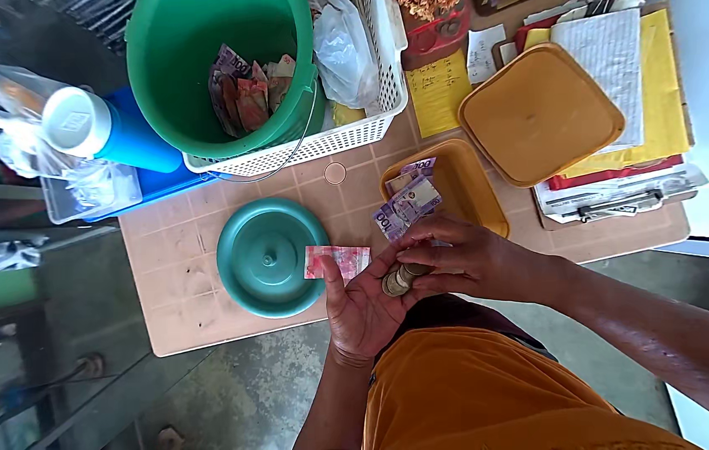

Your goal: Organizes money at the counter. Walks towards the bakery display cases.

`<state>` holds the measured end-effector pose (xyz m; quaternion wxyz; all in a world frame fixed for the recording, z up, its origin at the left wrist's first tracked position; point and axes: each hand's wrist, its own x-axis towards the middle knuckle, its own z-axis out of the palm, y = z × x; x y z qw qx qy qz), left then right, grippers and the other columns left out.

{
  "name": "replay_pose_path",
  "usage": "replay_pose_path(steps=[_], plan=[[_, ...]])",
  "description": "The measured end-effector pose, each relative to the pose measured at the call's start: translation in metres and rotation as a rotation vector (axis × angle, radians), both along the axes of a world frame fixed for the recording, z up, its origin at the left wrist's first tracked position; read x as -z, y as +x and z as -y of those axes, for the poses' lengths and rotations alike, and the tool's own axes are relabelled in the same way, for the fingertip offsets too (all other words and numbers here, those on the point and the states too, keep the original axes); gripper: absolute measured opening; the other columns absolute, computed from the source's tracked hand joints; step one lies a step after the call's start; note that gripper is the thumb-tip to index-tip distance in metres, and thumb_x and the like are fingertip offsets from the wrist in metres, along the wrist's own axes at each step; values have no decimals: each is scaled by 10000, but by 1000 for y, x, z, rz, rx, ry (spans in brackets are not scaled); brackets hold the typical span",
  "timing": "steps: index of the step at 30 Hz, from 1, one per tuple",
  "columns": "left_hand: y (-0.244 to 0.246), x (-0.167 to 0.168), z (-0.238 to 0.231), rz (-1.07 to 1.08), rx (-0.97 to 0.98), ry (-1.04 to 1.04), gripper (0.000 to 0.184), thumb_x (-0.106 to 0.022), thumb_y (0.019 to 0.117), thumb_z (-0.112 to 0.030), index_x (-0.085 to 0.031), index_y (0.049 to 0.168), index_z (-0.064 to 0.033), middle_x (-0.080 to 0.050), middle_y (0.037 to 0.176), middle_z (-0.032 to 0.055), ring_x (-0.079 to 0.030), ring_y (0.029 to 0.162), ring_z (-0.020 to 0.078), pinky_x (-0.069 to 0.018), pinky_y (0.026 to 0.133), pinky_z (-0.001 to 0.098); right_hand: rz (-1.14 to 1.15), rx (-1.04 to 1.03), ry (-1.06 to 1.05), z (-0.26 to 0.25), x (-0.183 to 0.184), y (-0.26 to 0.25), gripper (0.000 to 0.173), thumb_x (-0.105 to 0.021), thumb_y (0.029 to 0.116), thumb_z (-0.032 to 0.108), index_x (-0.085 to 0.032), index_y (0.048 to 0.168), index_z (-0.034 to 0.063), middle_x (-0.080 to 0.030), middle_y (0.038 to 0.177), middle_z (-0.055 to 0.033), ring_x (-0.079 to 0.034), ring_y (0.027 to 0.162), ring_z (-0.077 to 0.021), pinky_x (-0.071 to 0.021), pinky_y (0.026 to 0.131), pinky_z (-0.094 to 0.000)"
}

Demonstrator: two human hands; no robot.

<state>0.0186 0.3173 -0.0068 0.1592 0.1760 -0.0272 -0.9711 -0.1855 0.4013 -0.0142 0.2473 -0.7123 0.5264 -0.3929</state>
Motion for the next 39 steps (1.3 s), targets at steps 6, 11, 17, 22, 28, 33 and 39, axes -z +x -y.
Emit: replay_pose_path(steps=[6, 11, 17, 22, 28, 33, 39], plan=[[8, 8, -1, 24, -16, -40, 997, -590, 825, -777, -584, 1364, 62, -589, 1387, 267, -597, 1283, 373, -475, 1094, 462, 101, 71, 159, 3, -1, -13, 378, -616, 1020, 326, -708, 1253, 43, -674, 1233, -116, -631, 1162, -188, -544, 984, -317], [15, 12, -2, 128, -86, -33, 885, -603, 868, -711, -638, 1274, 74, -610, 1338, 312, -617, 1252, 422, -493, 1078, 482, -278, 267, 656, 28, 52, -45, 551, -705, 983, 250, -554, 1411, -64, -489, 1484, -289, -466, 1385, -467, -414, 1115, -606], [33, 18, -8, 342, -202, -135, 496, -533, 1000, -512, -744, 1003, -63, -732, 947, 105, -723, 862, 215, -603, 764, 341, -341, 226, 738, 27, 54, -36, 396, -685, 990, 164, -639, 1321, -49, -538, 1447, -257, -474, 1380, -449, -426, 1097, -588], [38, 23, -10, 568, -172, -191, 496, -298, 1093, -271, -692, 873, -65, -623, 681, 5, -610, 586, 81, -527, 562, 210, -313, 143, 615, 45, 72, -27, 889, -834, 841, 123, -369, 1597, 119, -366, 1624, -190, -347, 1478, -453, -329, 1141, -659], [38, 17, -14, 749, -161, -346, 387, -390, 1073, -139, -697, 866, -27, -564, 598, -22, -524, 489, 21, -460, 479, 151, -278, 345, 339, 53, 71, -39, 225, -552, 1032, 71, -706, 1135, -58, -719, 1066, -241, -692, 1053, -422, -537, 944, -576], [33, 24, -13, 777, -130, -287, 431, -338, 1108, -171, -683, 906, -8, -568, 617, -7, -542, 507, 44, -484, 499, 168, -308, 280, 553, 49, 67, -54, 575, -779, 915, 177, -564, 1425, 20, -579, 1373, -258, -559, 1279, -455, -480, 1026, -627], [23, 14, -5, 514, -130, -141, 577, -189, 1111, -302, -677, 1049, -1, -706, 835, 89, -717, 755, 167, -611, 691, 285, -290, 364, 775, 55, 85, -47, 479, -793, 907, 145, -601, 1308, -33, -623, 1268, -282, -567, 1233, -485, -452, 994, -660]])
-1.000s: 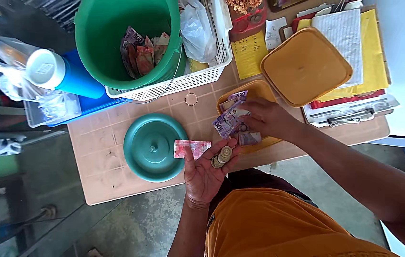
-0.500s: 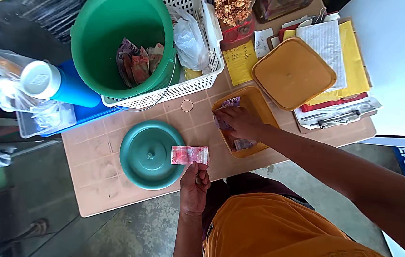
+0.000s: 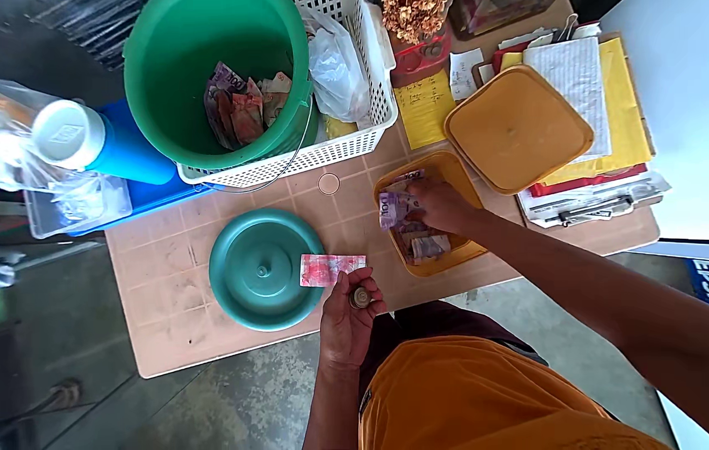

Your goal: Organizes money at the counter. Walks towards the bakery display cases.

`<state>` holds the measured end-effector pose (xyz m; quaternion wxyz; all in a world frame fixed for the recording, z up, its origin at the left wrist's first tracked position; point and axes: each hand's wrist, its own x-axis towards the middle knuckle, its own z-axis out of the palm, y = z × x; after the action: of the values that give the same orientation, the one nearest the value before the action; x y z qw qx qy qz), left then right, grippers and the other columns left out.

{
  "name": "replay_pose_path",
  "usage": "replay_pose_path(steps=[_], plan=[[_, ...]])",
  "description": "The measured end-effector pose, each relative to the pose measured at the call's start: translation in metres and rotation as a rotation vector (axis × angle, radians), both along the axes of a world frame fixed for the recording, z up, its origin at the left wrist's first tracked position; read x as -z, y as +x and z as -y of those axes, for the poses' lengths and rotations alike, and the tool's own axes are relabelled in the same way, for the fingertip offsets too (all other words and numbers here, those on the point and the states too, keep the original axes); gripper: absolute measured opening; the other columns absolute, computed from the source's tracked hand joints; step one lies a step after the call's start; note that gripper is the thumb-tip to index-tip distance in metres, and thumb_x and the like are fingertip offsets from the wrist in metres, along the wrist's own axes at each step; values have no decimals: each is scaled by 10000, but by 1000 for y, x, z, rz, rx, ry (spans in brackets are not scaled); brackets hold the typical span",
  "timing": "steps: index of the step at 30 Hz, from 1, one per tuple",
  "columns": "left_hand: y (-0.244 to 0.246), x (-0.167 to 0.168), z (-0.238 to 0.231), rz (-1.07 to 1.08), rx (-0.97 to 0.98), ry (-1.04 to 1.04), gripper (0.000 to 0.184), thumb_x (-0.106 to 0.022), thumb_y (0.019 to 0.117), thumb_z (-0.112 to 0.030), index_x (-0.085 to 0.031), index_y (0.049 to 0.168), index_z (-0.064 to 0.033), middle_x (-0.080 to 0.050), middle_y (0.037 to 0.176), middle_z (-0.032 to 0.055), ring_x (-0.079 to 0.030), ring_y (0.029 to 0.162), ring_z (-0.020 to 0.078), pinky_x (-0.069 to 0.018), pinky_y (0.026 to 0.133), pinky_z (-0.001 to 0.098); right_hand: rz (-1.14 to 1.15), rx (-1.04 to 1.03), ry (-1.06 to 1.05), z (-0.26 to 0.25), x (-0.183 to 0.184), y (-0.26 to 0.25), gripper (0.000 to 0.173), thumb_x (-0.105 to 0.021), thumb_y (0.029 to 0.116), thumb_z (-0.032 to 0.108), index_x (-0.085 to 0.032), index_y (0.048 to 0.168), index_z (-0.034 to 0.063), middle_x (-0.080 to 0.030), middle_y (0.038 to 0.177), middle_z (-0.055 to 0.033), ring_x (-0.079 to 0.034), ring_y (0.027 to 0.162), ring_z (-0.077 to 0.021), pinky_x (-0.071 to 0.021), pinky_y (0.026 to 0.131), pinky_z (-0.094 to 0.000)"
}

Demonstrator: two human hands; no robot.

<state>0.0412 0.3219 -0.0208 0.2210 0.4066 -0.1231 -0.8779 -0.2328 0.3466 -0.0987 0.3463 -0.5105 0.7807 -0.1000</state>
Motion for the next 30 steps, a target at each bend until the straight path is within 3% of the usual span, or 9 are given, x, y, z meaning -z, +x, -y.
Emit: replay_pose_path(steps=[4, 7, 9, 12, 15, 20, 24, 28, 30], plan=[[0, -1, 3, 175, -24, -41, 483, -255, 1115, -228, -670, 990, -14, -646, 735, 36, -651, 632, 107, -571, 595, 231, 316, 417, 46, -13, -47, -9, 375, -732, 969, 198, -591, 1247, -10, -669, 1012, -210, -681, 829, -319, -579, 743, -508], [3, 2, 3, 248, -61, -19, 462, -285, 1115, -209, -669, 939, -22, -618, 677, 16, -615, 564, 87, -544, 539, 208, 129, 303, 115, -38, -48, -11, 665, -741, 964, 248, -447, 1484, -44, -656, 1160, -299, -665, 1019, -456, -532, 884, -629], [5, 4, 4, 276, -78, -17, 456, -288, 1116, -199, -668, 931, -28, -616, 674, 13, -610, 555, 83, -540, 531, 203, -40, 162, -7, -49, -61, -4, 656, -738, 962, 219, -459, 1470, -89, -568, 1334, -317, -547, 1234, -509, -464, 1015, -636], [7, 6, 3, 345, -101, -9, 427, -314, 1119, -186, -659, 933, -17, -612, 665, 18, -605, 544, 83, -533, 518, 199, 19, -52, -195, -57, -62, 16, 346, -728, 952, 182, -686, 1229, -21, -648, 1224, -251, -623, 1157, -433, -533, 954, -575], [0, 4, 4, 381, -82, -28, 395, -329, 1117, -179, -644, 931, -29, -598, 659, 14, -586, 527, 72, -518, 500, 189, 99, -183, 118, -40, -31, 21, 373, -617, 1040, 292, -682, 1248, -11, -600, 1326, -245, -565, 1261, -424, -478, 1025, -574], [-3, -2, -2, 363, -64, -123, 401, -333, 1107, -145, -661, 916, -18, -600, 646, 10, -577, 518, 55, -514, 501, 177, 116, 2, 62, -27, -26, -5, 390, -589, 1047, 143, -576, 1394, -34, -536, 1406, -266, -552, 1278, -440, -468, 1061, -566], [6, 5, -4, 407, -82, -115, 389, -352, 1108, -138, -658, 898, -20, -580, 609, -3, -551, 481, 42, -487, 465, 161, 30, 186, -325, -53, -57, -57, 292, -593, 1041, 200, -692, 1235, 6, -684, 1218, -213, -676, 1105, -366, -550, 956, -547], [5, 10, -8, 446, -48, -126, 359, -373, 1098, -102, -660, 899, -17, -548, 589, -13, -508, 459, 29, -450, 446, 149, -307, 515, -117, -80, -51, -146, 795, -800, 897, 347, -445, 1511, -11, -409, 1481, -386, -358, 1339, -653, -320, 970, -830], [-3, 10, -9, 448, -16, -134, 338, -394, 1094, -91, -662, 904, -10, -542, 589, -11, -503, 461, 31, -443, 445, 148, -334, 593, 27, -89, -39, -168, 923, -847, 856, 332, -353, 1570, 22, -394, 1480, -411, -322, 1348, -684, -298, 943, -860]])
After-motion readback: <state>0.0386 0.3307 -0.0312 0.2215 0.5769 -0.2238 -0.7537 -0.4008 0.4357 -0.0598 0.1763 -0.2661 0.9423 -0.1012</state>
